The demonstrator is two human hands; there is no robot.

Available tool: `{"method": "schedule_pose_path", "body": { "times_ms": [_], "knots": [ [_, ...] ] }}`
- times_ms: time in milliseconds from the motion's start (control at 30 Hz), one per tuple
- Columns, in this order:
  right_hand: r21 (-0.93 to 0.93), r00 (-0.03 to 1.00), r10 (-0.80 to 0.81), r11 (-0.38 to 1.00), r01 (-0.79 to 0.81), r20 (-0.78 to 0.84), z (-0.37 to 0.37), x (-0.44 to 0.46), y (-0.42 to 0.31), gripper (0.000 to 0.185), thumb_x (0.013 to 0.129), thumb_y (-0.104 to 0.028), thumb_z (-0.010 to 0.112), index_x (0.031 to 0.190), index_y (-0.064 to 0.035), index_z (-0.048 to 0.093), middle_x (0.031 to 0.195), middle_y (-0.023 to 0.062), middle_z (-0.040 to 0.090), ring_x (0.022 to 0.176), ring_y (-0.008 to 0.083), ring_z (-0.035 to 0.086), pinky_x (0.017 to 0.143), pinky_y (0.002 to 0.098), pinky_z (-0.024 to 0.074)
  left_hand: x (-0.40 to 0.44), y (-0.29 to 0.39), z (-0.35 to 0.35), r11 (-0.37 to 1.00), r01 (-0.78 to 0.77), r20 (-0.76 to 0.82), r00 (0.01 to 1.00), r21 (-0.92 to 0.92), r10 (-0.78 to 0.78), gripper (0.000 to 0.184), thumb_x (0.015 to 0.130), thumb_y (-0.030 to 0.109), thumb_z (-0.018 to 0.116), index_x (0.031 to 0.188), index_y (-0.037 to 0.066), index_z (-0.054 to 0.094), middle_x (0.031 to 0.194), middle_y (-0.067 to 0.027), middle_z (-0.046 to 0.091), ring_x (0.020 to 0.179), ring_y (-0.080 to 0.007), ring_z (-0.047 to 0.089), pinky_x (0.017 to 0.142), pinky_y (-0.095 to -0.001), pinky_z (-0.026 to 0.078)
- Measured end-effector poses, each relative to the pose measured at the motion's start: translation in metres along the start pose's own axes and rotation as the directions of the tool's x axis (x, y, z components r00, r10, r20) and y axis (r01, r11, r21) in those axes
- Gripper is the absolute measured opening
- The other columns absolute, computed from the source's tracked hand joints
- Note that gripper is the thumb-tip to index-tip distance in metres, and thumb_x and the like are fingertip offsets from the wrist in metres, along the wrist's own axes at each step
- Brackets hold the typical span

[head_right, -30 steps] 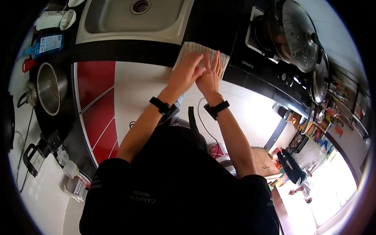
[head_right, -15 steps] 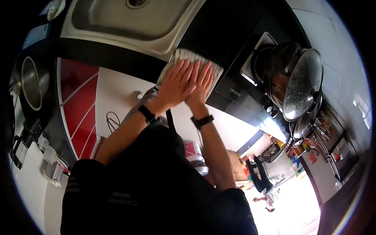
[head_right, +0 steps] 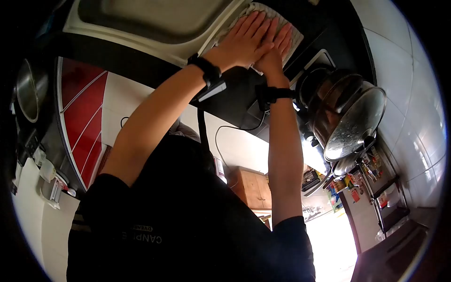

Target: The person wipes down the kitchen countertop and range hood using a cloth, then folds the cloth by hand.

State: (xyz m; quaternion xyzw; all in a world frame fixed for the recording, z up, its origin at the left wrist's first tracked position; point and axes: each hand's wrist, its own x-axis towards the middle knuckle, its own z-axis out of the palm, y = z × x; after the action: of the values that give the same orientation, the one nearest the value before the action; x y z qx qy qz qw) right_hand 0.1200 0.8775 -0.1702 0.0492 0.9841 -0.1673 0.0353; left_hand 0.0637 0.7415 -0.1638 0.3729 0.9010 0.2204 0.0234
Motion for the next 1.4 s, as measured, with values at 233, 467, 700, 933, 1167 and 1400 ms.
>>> {"method": "schedule_pose_path", "body": {
  "times_ms": [233,467,700,933,1167,1400],
  "knots": [
    [0.004,0.999,0.047,0.999,-0.047,-0.014,0.0,0.044,0.043,0.111,0.085,-0.031,0.072,0.159,-0.0148,-0.009,0.161,0.0298,-0.015,0.149,0.0488,-0.01,0.117,0.06,0.0024,0.064,-0.005,0.009,0.98,0.092,0.272,0.961,-0.174,-0.042,0.076,0.101,0.06,0.031,0.16,0.014,0.017,0.167,-0.0094,0.009,0.154,-0.0266,0.001,0.124,-0.0428,-0.001],
    [-0.061,0.993,0.117,0.991,-0.116,0.016,-0.005,0.056,0.049,0.11,0.088,-0.042,0.07,0.159,-0.0112,-0.008,0.16,0.0301,-0.013,0.149,0.0476,-0.007,0.116,0.0606,0.0014,0.083,-0.009,0.01,0.949,0.139,0.307,0.95,-0.281,-0.048,0.074,0.102,0.058,0.028,0.159,0.013,0.017,0.167,-0.0097,0.009,0.154,-0.0268,0.001,0.124,-0.0401,0.001],
    [-0.154,0.996,-0.059,0.987,0.048,-0.069,0.017,0.059,0.09,0.108,0.088,-0.051,0.067,0.16,-0.0109,-0.004,0.162,0.0277,-0.005,0.149,0.0478,-0.004,0.118,0.0586,0.0027,0.086,-0.006,-0.01,0.848,0.278,0.423,0.903,-0.451,-0.071,0.072,0.101,0.058,0.029,0.159,0.014,0.023,0.167,-0.0078,0.012,0.154,-0.0258,0.006,0.124,-0.0393,0.001],
    [-0.261,0.993,-0.112,0.958,0.115,0.026,0.009,0.06,0.113,0.108,0.089,-0.051,0.066,0.159,-0.008,-0.004,0.164,0.0225,-0.003,0.148,0.049,-0.004,0.118,0.0572,0.0035,0.092,0.037,0.102,-0.244,-0.069,0.031,0.921,-0.967,-0.387,0.063,0.101,0.055,0.033,0.154,0.021,0.036,0.164,0.0008,0.025,0.152,-0.0189,0.019,0.124,-0.0362,0.009],
    [-0.25,0.994,-0.097,0.965,0.08,-0.057,0.038,-0.007,0.083,0.109,0.089,-0.051,0.067,0.159,-0.0086,-0.006,0.164,0.0219,-0.003,0.149,0.048,-0.004,0.119,0.0563,0.0023,0.01,0.022,0.006,0.961,0.245,0.31,0.93,-0.128,-0.196,0.063,0.098,0.052,0.036,0.153,0.02,0.038,0.163,0.0013,0.028,0.151,-0.0166,0.02,0.125,-0.0365,0.008],
    [-0.317,0.982,-0.147,0.943,0.104,-0.115,0.073,-0.093,0.009,0.108,0.089,-0.045,0.067,0.157,-0.0031,-0.006,0.162,0.0267,-0.003,0.148,0.05,-0.006,0.119,0.0572,0.0012,-0.087,0.011,-0.041,0.927,0.264,0.43,0.893,-0.265,-0.132,0.065,0.097,0.052,0.035,0.153,0.019,0.038,0.163,0.0006,0.028,0.152,-0.0166,0.018,0.125,-0.0379,0.005]
  ]
}}
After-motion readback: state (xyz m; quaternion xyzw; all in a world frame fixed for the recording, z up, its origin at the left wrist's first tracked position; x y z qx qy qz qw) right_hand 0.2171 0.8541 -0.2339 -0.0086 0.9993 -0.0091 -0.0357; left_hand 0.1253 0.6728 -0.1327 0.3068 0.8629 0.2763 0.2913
